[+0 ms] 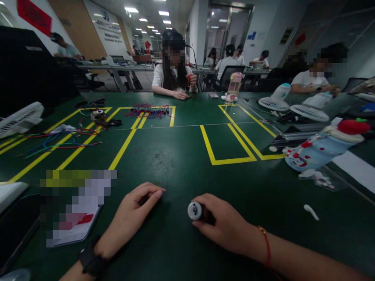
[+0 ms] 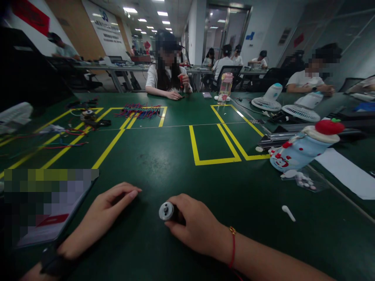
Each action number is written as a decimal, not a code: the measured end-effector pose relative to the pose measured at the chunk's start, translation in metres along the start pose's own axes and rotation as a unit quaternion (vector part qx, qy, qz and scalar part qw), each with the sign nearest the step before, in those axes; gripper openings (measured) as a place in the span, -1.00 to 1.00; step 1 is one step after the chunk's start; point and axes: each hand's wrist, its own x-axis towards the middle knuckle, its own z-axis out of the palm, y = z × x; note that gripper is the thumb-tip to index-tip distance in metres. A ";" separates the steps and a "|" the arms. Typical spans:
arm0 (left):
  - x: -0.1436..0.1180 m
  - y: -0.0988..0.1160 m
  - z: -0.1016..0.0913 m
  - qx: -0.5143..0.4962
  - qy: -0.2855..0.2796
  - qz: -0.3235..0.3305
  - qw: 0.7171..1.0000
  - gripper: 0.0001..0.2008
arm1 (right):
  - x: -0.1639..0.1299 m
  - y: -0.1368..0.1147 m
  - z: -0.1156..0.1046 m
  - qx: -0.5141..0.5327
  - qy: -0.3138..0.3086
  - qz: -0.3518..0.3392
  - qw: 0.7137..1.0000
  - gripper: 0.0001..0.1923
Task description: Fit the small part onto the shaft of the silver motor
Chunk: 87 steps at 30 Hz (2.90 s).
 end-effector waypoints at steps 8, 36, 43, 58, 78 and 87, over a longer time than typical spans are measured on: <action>-0.003 0.005 0.004 0.011 -0.027 0.027 0.999 -0.81 | 0.004 0.003 0.001 0.003 0.021 0.004 1.000 -0.67; -0.017 0.028 0.019 0.060 -0.075 0.141 0.985 -0.86 | 0.000 0.001 0.005 -0.028 -0.003 -0.037 0.999 -0.64; -0.009 0.024 0.018 0.155 -0.130 0.156 0.967 -0.87 | -0.001 0.000 0.004 -0.023 -0.001 -0.032 0.999 -0.66; -0.009 0.017 0.009 0.062 -0.131 0.120 0.982 -0.84 | -0.004 0.002 0.003 -0.019 -0.008 -0.028 0.999 -0.66; -0.011 0.017 0.009 0.141 -0.124 0.149 0.971 -0.76 | -0.005 0.002 0.001 -0.025 -0.021 -0.065 0.997 -0.66; -0.018 0.029 0.014 0.059 -0.093 0.142 0.984 -0.89 | -0.004 0.002 0.001 -0.035 -0.022 -0.064 0.997 -0.68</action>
